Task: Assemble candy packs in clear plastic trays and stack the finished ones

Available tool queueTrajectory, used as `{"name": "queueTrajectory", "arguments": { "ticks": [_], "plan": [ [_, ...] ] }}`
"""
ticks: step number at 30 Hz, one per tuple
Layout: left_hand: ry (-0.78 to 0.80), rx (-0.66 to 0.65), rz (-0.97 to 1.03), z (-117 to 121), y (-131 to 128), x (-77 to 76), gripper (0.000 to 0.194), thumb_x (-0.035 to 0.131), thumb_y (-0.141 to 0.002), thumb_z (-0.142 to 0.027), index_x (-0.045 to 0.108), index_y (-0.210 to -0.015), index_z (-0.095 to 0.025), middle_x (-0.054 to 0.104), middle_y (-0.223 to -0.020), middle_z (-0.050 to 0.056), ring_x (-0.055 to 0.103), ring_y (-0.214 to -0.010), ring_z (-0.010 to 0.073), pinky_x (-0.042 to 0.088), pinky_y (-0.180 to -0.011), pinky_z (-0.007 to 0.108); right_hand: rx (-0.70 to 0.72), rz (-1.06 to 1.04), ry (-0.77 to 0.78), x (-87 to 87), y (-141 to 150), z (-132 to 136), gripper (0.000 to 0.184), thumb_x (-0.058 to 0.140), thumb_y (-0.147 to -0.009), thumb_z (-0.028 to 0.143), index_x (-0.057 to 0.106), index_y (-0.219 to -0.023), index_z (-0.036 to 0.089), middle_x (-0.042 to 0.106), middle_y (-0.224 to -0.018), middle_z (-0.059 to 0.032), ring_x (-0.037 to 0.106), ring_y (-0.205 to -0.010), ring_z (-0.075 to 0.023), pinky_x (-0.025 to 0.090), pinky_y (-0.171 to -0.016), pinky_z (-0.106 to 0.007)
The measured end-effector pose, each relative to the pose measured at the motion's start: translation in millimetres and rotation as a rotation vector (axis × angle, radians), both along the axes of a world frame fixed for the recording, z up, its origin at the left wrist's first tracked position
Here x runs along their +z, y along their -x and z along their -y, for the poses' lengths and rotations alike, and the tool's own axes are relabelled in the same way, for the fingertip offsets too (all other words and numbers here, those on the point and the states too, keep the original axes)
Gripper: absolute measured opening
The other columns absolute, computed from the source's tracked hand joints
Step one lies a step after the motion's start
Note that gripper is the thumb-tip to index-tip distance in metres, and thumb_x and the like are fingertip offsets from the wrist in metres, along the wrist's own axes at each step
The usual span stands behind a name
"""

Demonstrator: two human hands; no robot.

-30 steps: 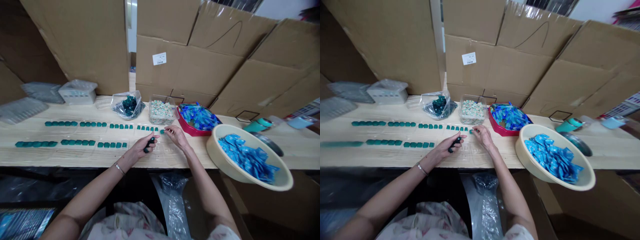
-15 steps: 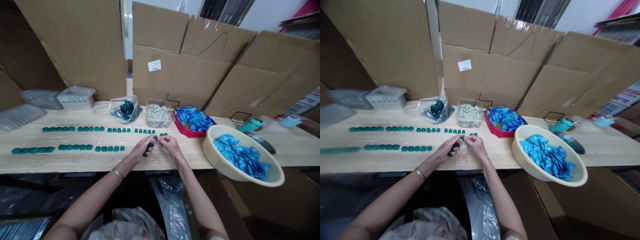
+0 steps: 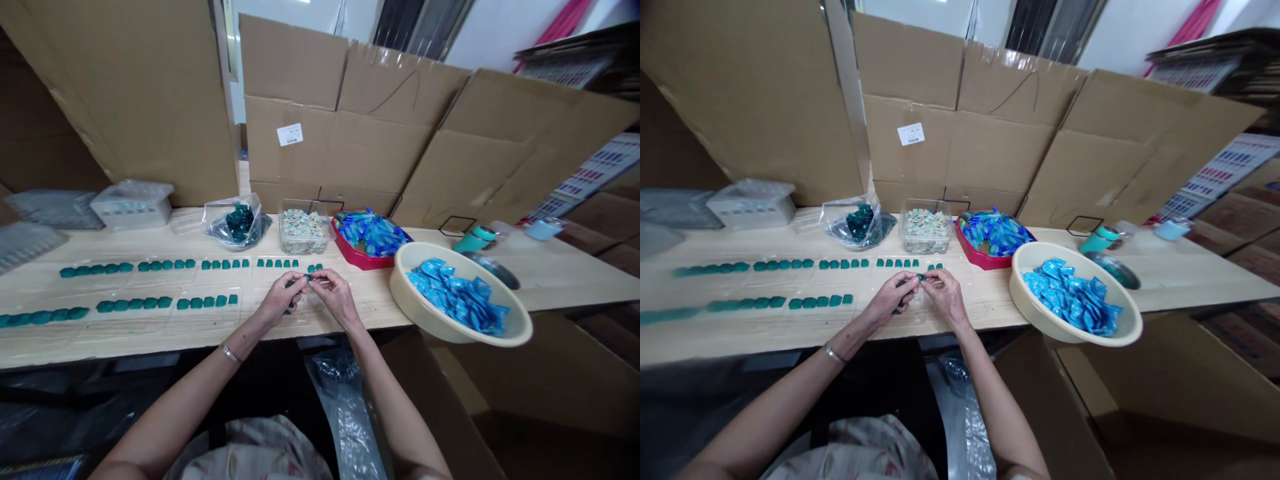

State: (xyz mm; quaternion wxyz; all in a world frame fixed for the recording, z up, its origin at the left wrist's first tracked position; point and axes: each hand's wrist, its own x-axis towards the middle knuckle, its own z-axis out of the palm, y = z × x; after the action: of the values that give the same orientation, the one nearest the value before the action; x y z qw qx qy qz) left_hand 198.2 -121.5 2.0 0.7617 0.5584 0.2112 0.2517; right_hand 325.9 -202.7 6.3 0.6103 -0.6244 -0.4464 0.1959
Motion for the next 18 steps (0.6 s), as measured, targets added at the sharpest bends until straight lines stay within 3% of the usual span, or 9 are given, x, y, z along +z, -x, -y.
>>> {"name": "queueTrajectory", "arguments": {
  "ticks": [4,10,14,18],
  "plan": [
    [-0.114,-0.003,-0.085,5,-3,1.6,0.029,0.057,-0.076,-0.047,0.052,-0.08,-0.018,0.046,-0.063,-0.005,0.033,-0.043,0.0037,0.025,-0.035,0.014,0.035,0.004,0.024,3.8,-4,10,0.021,0.07,-0.067,0.031,0.067,-0.084,0.019,0.065,-0.087,-0.004,0.061,-0.074,-0.015,0.051,-0.069,-0.028],
    [-0.207,-0.004,-0.143,15,-10,2.7,0.029,0.055,-0.077,-0.048,0.053,-0.082,-0.019,0.044,-0.057,-0.006,0.034,-0.042,0.0049,0.028,-0.035,0.014,0.046,-0.223,0.069,-1.0,-13,23,0.026,0.075,-0.062,0.03,0.064,-0.083,0.017,0.064,-0.072,-0.0007,0.061,-0.066,-0.013,0.051,-0.066,-0.026],
    [-0.165,-0.087,-0.118,19,-19,-0.1,0.029,0.052,-0.082,-0.047,0.051,-0.078,-0.019,0.036,-0.05,-0.008,0.029,-0.039,0.0044,0.024,-0.034,0.014,0.067,-0.286,0.036,-7.9,-24,30,0.024,0.077,-0.06,0.026,0.064,-0.078,0.018,0.064,-0.069,0.001,0.061,-0.065,-0.0115,0.05,-0.066,-0.025],
    [-0.039,-0.147,-0.036,21,-32,2.8,0.026,0.055,-0.082,-0.043,0.048,-0.077,-0.019,0.046,-0.061,-0.005,0.03,-0.041,0.0029,0.022,-0.034,0.012,0.117,-0.366,-0.033,-9.0,-35,37,0.024,0.078,-0.06,0.023,0.063,-0.078,0.018,0.066,-0.07,0.0011,0.062,-0.065,-0.0114,0.051,-0.066,-0.025]
  ]
}}
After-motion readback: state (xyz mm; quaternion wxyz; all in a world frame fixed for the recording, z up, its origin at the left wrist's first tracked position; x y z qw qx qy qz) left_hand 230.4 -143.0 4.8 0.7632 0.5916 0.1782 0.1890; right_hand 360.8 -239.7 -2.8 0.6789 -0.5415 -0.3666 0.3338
